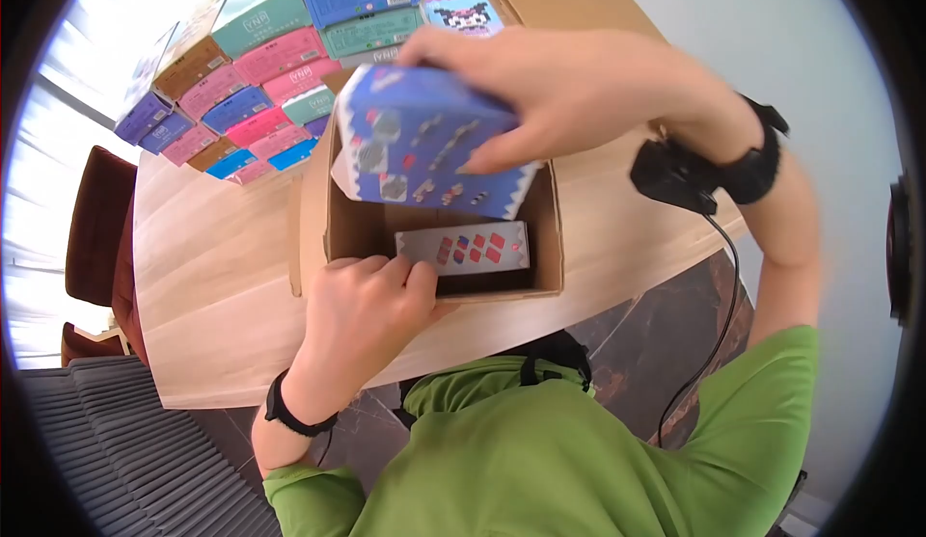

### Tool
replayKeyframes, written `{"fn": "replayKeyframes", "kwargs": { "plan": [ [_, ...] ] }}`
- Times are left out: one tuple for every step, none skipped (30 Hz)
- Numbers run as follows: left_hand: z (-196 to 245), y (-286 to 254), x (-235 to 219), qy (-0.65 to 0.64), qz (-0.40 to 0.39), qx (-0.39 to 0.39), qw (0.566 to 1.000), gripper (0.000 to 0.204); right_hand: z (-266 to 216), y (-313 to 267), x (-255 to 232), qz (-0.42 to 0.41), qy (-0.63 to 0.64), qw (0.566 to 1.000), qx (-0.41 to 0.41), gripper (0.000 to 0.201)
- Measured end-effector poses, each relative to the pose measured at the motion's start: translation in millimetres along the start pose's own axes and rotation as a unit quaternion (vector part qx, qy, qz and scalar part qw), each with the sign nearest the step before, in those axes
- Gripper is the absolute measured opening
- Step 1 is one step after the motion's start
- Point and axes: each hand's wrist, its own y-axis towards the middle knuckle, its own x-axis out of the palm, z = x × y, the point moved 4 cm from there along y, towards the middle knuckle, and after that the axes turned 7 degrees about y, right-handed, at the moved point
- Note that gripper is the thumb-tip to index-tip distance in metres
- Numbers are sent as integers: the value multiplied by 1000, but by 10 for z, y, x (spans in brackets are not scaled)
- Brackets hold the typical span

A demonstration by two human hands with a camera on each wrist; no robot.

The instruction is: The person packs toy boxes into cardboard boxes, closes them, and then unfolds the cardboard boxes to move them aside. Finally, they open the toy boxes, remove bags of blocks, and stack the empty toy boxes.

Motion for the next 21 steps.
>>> {"fn": "replayKeyframes", "kwargs": {
  "plan": [
    [-3, -4, 10, -2, 0, 0, 1000, 34, 36, -92, -126, 9, 32, 999, 5, 66],
    [-5, -4, 15, -3, -2, 2, 1000, 35, 72, -177, -241, 20, 65, 998, 10, 64],
    [-8, 2, 12, -5, 0, 1, 1000, 35, 89, -236, -355, 32, 100, 994, 14, 62],
    [-12, 3, 11, -8, -1, 1, 1000, 35, 50, -285, -501, 28, 150, 986, 66, 66],
    [-10, 3, 7, -11, -2, 1, 1000, 35, -43, -352, -691, 25, 199, 973, 118, 70],
    [-9, 4, 3, -10, -4, 1, 1000, 35, 150, -360, -825, 60, 222, 969, 89, 68],
    [-5, 2, -2, -9, -5, 0, 1000, 35, 343, -371, -956, 93, 242, 964, 58, 65],
    [-2, 1, -8, -9, -7, -2, 1000, 35, 394, -344, -1040, 87, 194, 977, 12, 61],
    [-1, 2, -12, -10, -7, -2, 1000, 35, 547, -309, -1103, 129, 177, 976, 18, 60],
    [0, 1, -12, -10, -8, -2, 1000, 35, 734, -258, -1126, 171, 160, 972, 23, 59],
    [-3, -3, -10, -11, -10, -3, 1000, 35, 868, -218, -1125, 212, 144, 966, 27, 57],
    [-7, -4, -11, -10, -9, -1, 1000, 35, 944, -190, -1076, 221, 186, 956, 58, 53],
    [-9, -6, -7, -11, -8, 1, 1000, 35, 994, -168, -1011, 228, 227, 943, 89, 49],
    [-9, -9, -5, -12, -8, 2, 1000, 35, 1065, -144, -954, 235, 268, 927, 120, 45],
    [-9, -14, -4, -10, -10, 1, 1000, 36, 1161, -104, -897, 231, 312, 912, 133, 44],
    [-9, -16, -4, -9, -12, 0, 1000, 36, 1261, -62, -840, 226, 355, 895, 145, 42],
    [-11, -12, -8, -7, -13, -1, 1000, 36, 1322, -35, -813, 220, 397, 877, 158, 41],
    [-10, -5, -15, -5, -14, 0, 1000, 36, 1316, -37, -786, 211, 431, 863, 156, 40],
    [-9, -5, -18, -3, -15, 1, 1000, 36, 1365, -6, -764, 211, 474, 840, 159, 39],
    [-7, -9, -19, -2, -18, 2, 1000, 36, 1442, 37, -722, 209, 516, 814, 162, 38],
    [-6, -10, -25, -3, -14, 3, 1000, 36, 1476, 70, -676, 206, 558, 786, 166, 37]
  ]
}}
